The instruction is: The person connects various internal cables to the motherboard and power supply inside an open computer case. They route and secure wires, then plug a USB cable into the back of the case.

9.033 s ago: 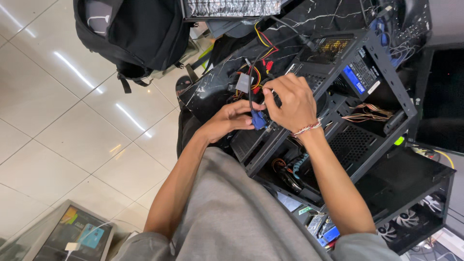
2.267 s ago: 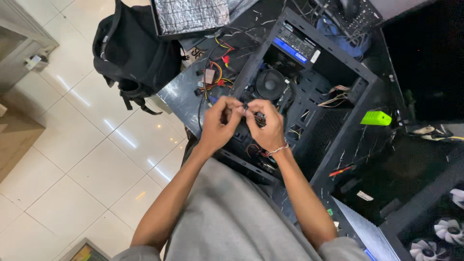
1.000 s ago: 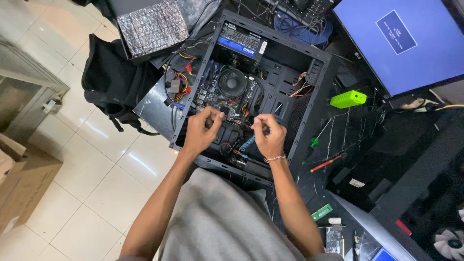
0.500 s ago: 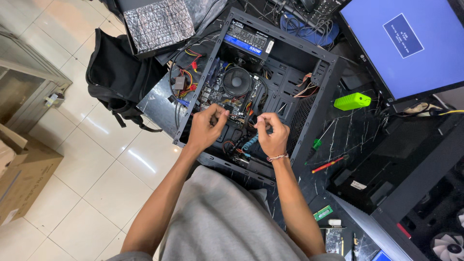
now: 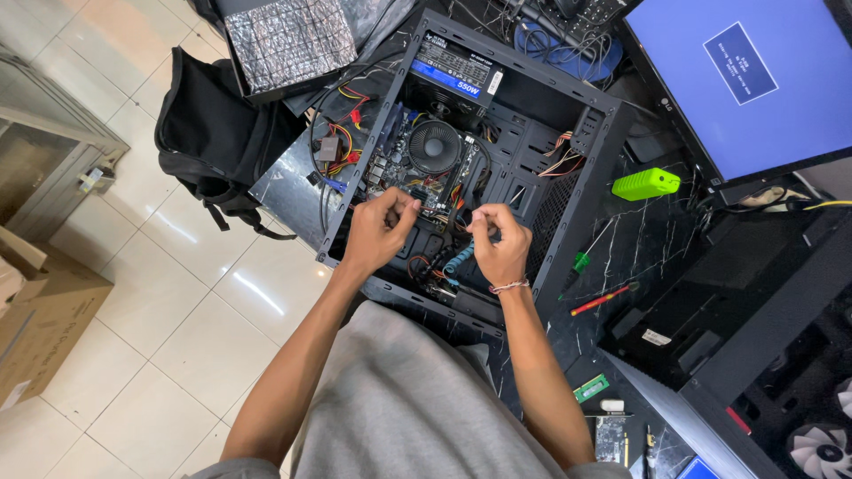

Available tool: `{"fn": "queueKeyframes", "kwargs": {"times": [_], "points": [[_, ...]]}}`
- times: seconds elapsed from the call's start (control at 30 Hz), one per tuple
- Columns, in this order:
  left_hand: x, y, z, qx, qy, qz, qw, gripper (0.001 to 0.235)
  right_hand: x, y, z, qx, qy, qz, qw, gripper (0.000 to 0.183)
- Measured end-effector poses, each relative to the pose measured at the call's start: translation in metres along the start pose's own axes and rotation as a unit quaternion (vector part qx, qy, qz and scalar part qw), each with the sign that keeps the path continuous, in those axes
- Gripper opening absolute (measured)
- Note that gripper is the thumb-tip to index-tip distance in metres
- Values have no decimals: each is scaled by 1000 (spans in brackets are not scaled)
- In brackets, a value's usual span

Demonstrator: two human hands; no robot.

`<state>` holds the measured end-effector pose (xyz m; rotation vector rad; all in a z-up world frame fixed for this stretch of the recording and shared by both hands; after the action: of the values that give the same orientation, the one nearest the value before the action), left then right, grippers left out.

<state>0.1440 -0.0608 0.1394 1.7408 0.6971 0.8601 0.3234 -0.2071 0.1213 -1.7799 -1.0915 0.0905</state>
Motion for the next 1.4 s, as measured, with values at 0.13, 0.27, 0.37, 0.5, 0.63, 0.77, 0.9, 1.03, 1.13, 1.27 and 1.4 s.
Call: {"fn": "queueKeyframes", "kwargs": {"times": [0.13, 0.27, 0.37, 0.5, 0.63, 0.77, 0.9, 1.03, 1.13, 1.27, 1.4], "points": [[0, 0, -1, 3, -4, 6, 1000, 17, 0, -2, -1, -5, -2, -1, 1000, 13], [0, 0, -1, 1, -1, 2, 1000, 16, 0, -4, 1, -22, -15, -1, 1000, 7], [-2, -1, -2, -8, 8, -4, 1000, 15, -3, -3, 4, -37, -28, -2, 999, 4], [-1, -3, -5, 10, 9, -7, 1000, 13, -4, -8, 13, -34, -43, 1, 998, 4], [-1, -2, -6, 23, -2, -20, 1000, 12, -3, -14, 24, -21, -67, -8, 997, 4], [-1, 3, -5, 23, -23, -19, 999, 12, -3, -18, 33, -20, -87, -5, 996, 6], [7, 7, -3, -14, -39, -36, 998, 12, 13, -22, 37, -10, -88, 18, 996, 20], [35, 15, -19, -21, -39, -8, 999, 12, 38, -30, 47, -13, -96, 35, 995, 25], [74, 45, -50, -51, -13, 65, 996, 39, 56, -41, 49, -46, -75, 30, 996, 5], [122, 29, -87, -35, 17, 93, 995, 30, 76, -44, 59, -41, -86, 39, 995, 4], [146, -27, -114, -29, 38, 40, 998, 18, 97, -48, 75, -53, -96, 54, 993, 10]]}}
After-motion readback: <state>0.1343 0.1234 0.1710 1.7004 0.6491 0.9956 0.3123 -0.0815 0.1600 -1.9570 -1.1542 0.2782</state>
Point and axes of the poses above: each hand's wrist, its own x-axis towards the middle knuckle, its own z-axis out of the palm, y = z × x, the point moved 9 cm from there along x, towards the middle knuckle, and after that the axes turned 6 degrees about -x, right-handed, at the moved point
